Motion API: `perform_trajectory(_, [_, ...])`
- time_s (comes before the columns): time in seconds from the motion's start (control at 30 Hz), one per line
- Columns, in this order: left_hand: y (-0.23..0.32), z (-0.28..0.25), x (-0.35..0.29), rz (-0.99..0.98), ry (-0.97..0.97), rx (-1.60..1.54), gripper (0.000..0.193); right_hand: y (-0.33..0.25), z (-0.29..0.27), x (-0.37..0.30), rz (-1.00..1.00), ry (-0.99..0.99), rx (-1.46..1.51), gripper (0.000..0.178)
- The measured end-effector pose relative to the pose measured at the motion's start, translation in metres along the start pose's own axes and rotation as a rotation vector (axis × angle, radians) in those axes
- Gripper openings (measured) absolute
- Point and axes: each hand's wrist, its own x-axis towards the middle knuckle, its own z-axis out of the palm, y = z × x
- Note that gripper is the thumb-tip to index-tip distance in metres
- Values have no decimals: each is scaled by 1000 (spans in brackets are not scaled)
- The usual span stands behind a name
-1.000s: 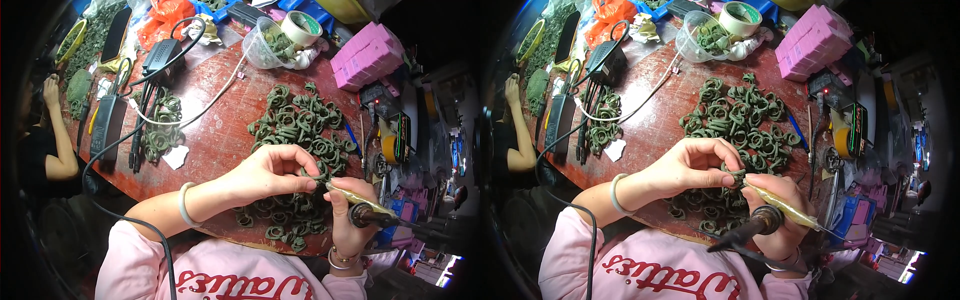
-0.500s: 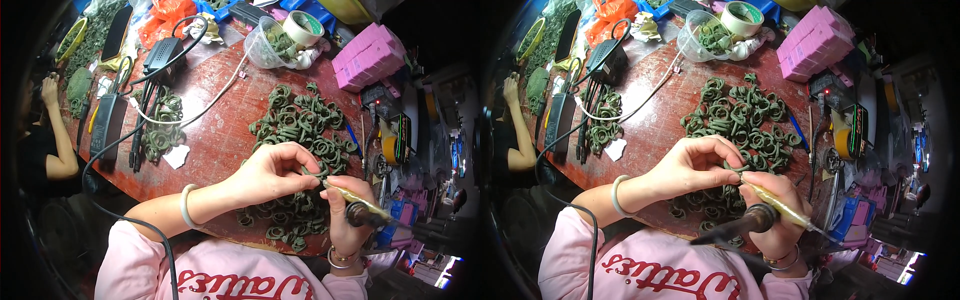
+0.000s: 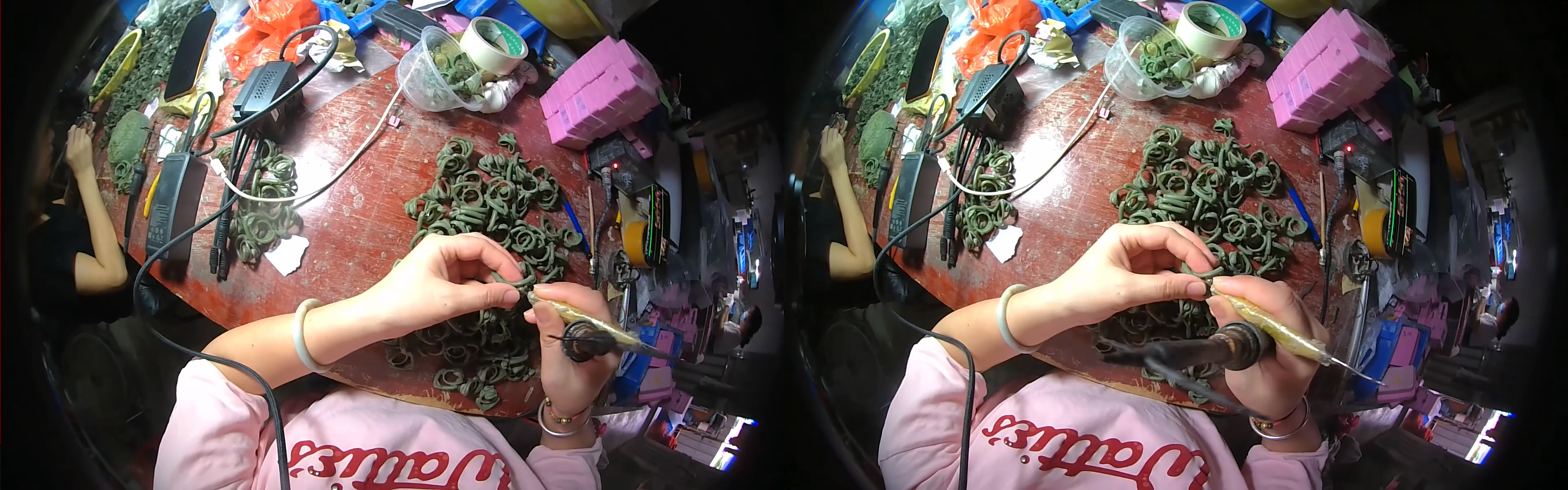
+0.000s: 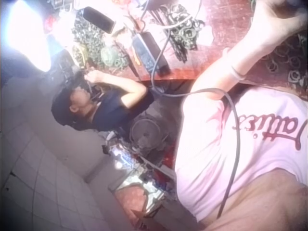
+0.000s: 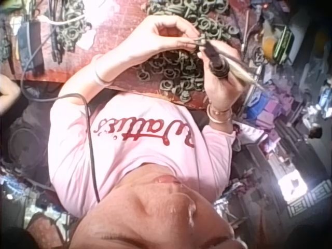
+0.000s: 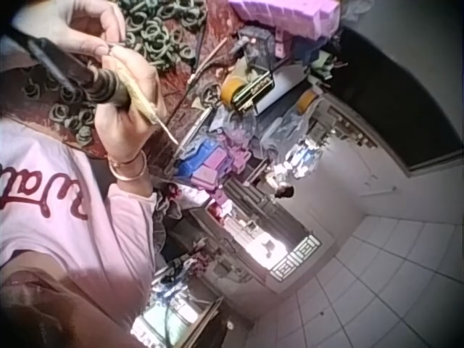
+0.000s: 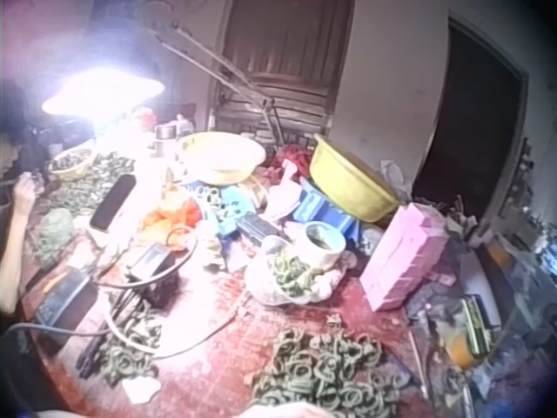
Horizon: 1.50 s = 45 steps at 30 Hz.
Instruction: The recorder uses a heated tool to shape and fuse wax flower components.
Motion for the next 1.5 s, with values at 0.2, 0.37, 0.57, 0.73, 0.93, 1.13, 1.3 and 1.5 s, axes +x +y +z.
perform_trajectory(0.2, [2,0,0,-37,36,-15,16,-3,-2,3,-41,5,-16,11])
perform_trajectory(0.37, [3,1,0,-35,28,24,15,1,-1,2,-22,13,-9,12])
perform_trajectory(0.57, [-1,-1,1,32,0,52,13,1,-4,3,-46,-52,4,12])
perform_trajectory(0.73, [1,-1,1,0,23,63,14,-1,-5,3,-17,-11,-11,19])
perform_trajectory(0.93, [0,-1,1,-28,29,12,16,-1,-5,4,-1,39,14,16])
perform_trajectory(1.13, [1,-1,1,-50,36,5,16,3,-1,3,-27,-10,27,19])
perform_trajectory(1.3, [3,0,1,-113,66,-35,16,-2,-1,4,16,109,59,15])
perform_trajectory(1.5, [7,-1,-2,-214,58,-316,21,7,-9,-4,125,239,117,16])
